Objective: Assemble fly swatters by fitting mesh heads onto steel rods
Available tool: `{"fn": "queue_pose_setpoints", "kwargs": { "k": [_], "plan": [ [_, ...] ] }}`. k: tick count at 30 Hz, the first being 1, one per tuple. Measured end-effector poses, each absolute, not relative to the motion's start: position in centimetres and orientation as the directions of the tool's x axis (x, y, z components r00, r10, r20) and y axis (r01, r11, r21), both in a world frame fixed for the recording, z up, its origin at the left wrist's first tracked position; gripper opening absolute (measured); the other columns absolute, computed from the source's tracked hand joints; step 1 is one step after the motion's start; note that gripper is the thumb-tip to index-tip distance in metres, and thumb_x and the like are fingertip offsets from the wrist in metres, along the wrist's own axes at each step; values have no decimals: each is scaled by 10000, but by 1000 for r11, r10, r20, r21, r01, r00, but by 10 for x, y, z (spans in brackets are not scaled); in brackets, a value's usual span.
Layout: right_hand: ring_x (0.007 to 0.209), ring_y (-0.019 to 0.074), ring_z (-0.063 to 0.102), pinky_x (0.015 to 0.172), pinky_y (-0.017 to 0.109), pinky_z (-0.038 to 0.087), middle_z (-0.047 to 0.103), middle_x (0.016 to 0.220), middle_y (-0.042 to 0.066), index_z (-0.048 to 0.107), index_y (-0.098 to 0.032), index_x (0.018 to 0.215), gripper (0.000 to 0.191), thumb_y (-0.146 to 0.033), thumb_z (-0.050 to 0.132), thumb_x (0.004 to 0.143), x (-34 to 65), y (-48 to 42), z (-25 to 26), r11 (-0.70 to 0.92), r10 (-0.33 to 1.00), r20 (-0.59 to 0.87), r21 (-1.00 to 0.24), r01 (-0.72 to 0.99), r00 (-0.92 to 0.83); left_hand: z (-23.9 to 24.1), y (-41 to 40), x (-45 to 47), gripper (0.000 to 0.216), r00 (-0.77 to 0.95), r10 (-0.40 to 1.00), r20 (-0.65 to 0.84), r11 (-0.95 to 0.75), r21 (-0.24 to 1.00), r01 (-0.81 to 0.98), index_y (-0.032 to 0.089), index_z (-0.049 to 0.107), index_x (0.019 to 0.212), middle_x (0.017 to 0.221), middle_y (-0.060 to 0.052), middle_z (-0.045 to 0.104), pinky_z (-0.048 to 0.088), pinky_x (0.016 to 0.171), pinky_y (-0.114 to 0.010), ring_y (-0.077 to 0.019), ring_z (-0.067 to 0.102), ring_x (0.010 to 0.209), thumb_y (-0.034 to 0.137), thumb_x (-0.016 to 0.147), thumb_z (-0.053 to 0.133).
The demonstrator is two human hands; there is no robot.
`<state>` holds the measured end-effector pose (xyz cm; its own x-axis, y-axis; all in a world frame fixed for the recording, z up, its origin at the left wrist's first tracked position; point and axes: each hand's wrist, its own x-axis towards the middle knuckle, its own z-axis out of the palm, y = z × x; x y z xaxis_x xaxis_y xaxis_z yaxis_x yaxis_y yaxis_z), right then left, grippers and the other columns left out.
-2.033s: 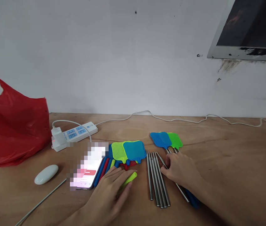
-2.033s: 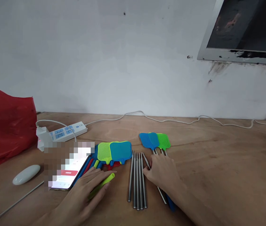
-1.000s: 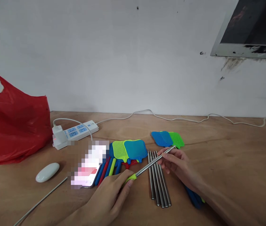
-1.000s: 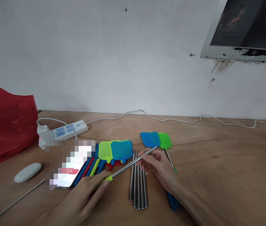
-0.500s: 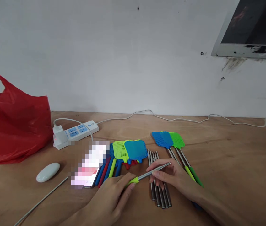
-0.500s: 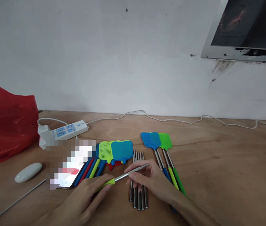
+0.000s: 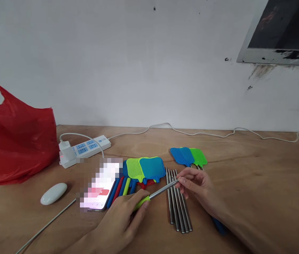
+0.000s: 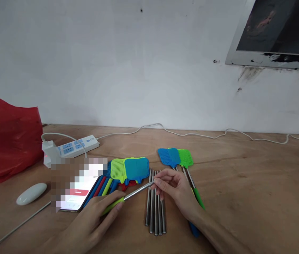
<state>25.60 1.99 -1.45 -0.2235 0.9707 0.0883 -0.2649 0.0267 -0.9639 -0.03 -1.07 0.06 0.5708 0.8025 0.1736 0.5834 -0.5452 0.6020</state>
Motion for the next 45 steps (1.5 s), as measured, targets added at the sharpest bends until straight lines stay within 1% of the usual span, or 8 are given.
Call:
{"fn": "queue_pose_setpoints", "kwargs": {
  "k": [6,15,19,25,32,34,40,45],
  "plan": [
    [572,111,608,473,194,473,728,693,30,727,-181,810,224,-379,822,764,253,19,-12,10,966,74,-968,-250,-249,-2,-12,-1,224,564,797,215,-574,557,600,247,566,1043,783,4,682,419,572,-245,-185,647,654,360,1037,372],
    [599,128,624,498,218,502,736,719,35,774,-192,871,221,-396,785,788,248,13,-7,17,945,66,-988,-151,-321,-2,-13,1,269,592,795,131,-549,571,610,230,550,942,676,30,601,342,547,-253,-160,569,586,374,1049,351],
    [598,135,611,500,227,497,701,669,30,784,-193,813,223,-407,811,757,250,14,-8,53,961,87,-990,-131,-263,2,-15,4,264,600,792,113,-529,617,583,226,521,914,678,30,587,312,538,-261,-155,553,585,363,1052,343],
    [543,93,547,493,207,457,655,659,0,774,-216,815,166,-379,796,795,257,19,-16,173,974,197,-966,-192,-112,3,-15,3,272,587,802,110,-507,647,570,230,513,894,658,39,565,300,537,-261,-151,529,577,386,1051,356],
    [522,84,488,433,217,412,660,756,20,741,-208,765,227,-400,852,714,256,24,-16,217,971,168,-916,-336,171,4,-16,2,291,571,817,77,-475,652,591,228,514,896,652,41,582,299,542,-266,-153,548,584,405,1054,346],
    [515,82,481,425,217,405,658,765,19,736,-207,769,248,-404,864,692,257,26,-15,221,965,151,-909,-353,215,4,-16,2,300,573,816,73,-477,644,598,227,517,888,637,42,571,300,536,-264,-153,546,573,404,1054,339],
    [510,100,509,439,214,414,609,647,-3,722,-184,814,314,-475,816,742,255,25,-13,78,996,60,-924,-374,59,3,-14,3,306,567,820,83,-489,615,618,223,550,877,630,36,541,308,504,-244,-150,527,558,402,1039,362],
    [526,111,523,453,223,432,620,663,-2,709,-185,832,353,-513,803,740,252,22,-13,80,996,61,-940,-332,65,3,-13,4,303,563,821,95,-495,609,620,219,558,883,620,40,530,309,507,-245,-149,519,549,399,1034,367]
  ]
}}
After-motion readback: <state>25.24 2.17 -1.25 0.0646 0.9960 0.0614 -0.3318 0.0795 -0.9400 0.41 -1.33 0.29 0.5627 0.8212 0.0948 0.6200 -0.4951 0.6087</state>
